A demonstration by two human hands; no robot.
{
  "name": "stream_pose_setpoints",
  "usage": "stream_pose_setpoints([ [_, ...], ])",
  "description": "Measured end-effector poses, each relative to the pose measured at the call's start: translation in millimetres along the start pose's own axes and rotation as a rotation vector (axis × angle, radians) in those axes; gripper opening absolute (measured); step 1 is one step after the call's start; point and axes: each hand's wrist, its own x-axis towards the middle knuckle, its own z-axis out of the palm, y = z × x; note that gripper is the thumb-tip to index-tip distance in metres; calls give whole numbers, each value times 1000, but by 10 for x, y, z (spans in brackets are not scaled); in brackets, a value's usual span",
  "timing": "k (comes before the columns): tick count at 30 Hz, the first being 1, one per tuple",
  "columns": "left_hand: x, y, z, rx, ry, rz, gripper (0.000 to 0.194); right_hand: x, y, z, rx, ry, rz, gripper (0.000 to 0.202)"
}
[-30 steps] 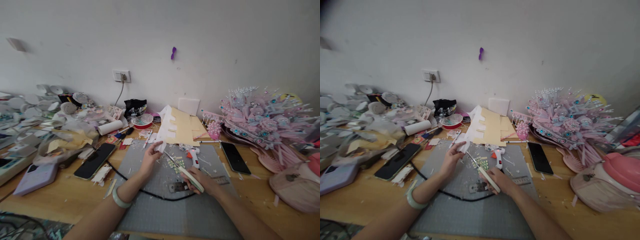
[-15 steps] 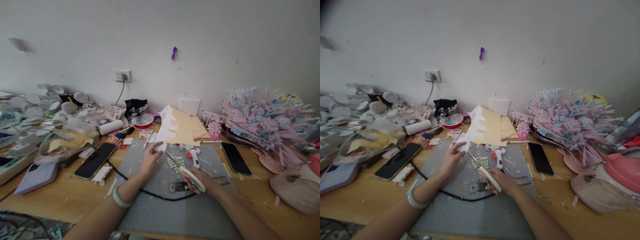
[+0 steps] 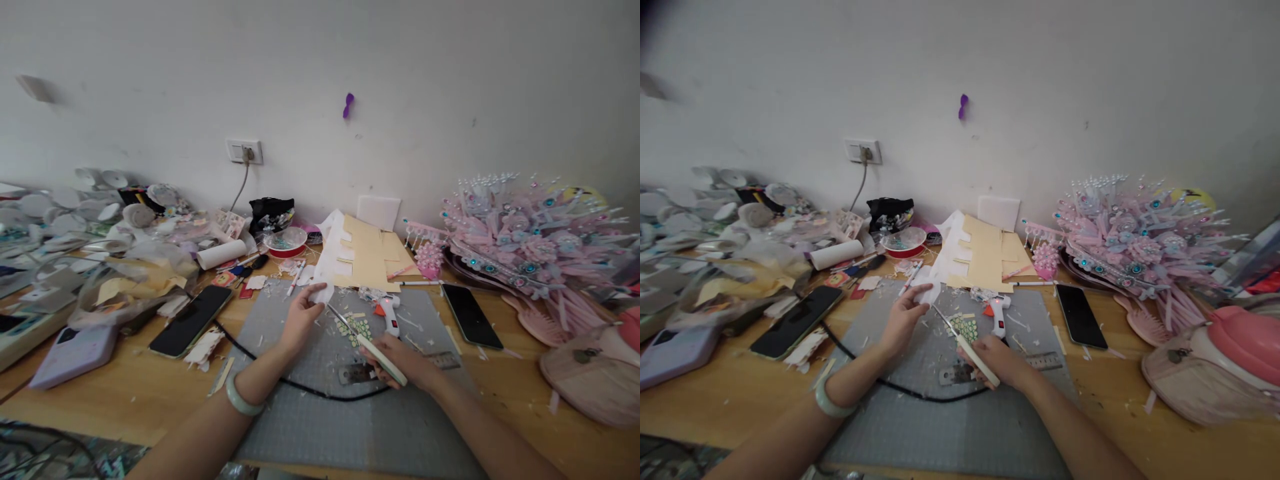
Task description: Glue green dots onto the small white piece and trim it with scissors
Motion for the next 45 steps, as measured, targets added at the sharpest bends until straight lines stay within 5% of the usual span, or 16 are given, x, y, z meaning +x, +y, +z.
stream_pose_setpoints([
  [25,5,-50,-16,-48,48,31,31,-73,-22,-24,189,-40,-12,34],
  [45,19,-26,-6,-26,8,-4,38,-34,-28,1,34,-39,-26,39],
])
